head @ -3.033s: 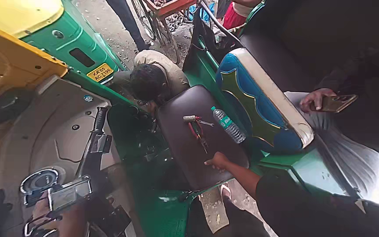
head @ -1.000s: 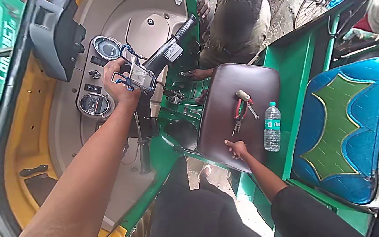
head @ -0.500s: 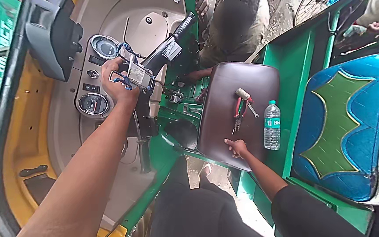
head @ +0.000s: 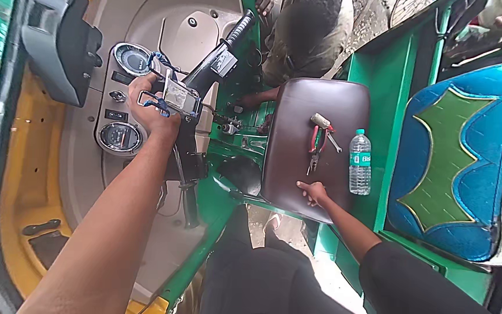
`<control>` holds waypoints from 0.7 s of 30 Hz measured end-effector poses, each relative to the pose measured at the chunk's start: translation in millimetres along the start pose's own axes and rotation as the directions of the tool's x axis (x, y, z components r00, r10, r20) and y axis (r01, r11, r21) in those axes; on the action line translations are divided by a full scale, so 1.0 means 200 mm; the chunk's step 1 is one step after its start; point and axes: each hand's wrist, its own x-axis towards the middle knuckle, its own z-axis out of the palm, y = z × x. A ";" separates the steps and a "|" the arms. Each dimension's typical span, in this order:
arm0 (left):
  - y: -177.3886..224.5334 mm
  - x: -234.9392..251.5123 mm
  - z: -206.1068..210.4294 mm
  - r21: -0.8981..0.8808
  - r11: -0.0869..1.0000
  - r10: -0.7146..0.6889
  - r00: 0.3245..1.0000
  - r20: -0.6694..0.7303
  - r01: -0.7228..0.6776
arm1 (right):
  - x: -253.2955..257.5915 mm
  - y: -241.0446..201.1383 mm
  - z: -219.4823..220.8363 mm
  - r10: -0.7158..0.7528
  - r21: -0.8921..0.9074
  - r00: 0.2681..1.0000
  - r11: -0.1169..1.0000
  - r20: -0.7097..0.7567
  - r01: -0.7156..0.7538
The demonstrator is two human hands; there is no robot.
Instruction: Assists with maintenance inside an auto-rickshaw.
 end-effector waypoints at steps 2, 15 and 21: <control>-0.08 0.01 0.04 -0.030 0.998 0.060 0.997 -0.043 -0.062 | 0.00 0.00 0.00 -0.001 -0.001 1.000 1.000 -0.004 0.001; 0.08 -0.02 -0.04 -0.042 0.998 -0.048 0.999 0.023 0.049 | 0.00 0.00 0.00 0.008 -0.003 1.000 1.000 -0.002 -0.008; 0.17 -0.05 -0.07 -0.043 0.994 -0.101 0.994 0.034 0.102 | -0.01 -0.01 0.00 0.016 -0.017 1.000 1.000 0.003 -0.016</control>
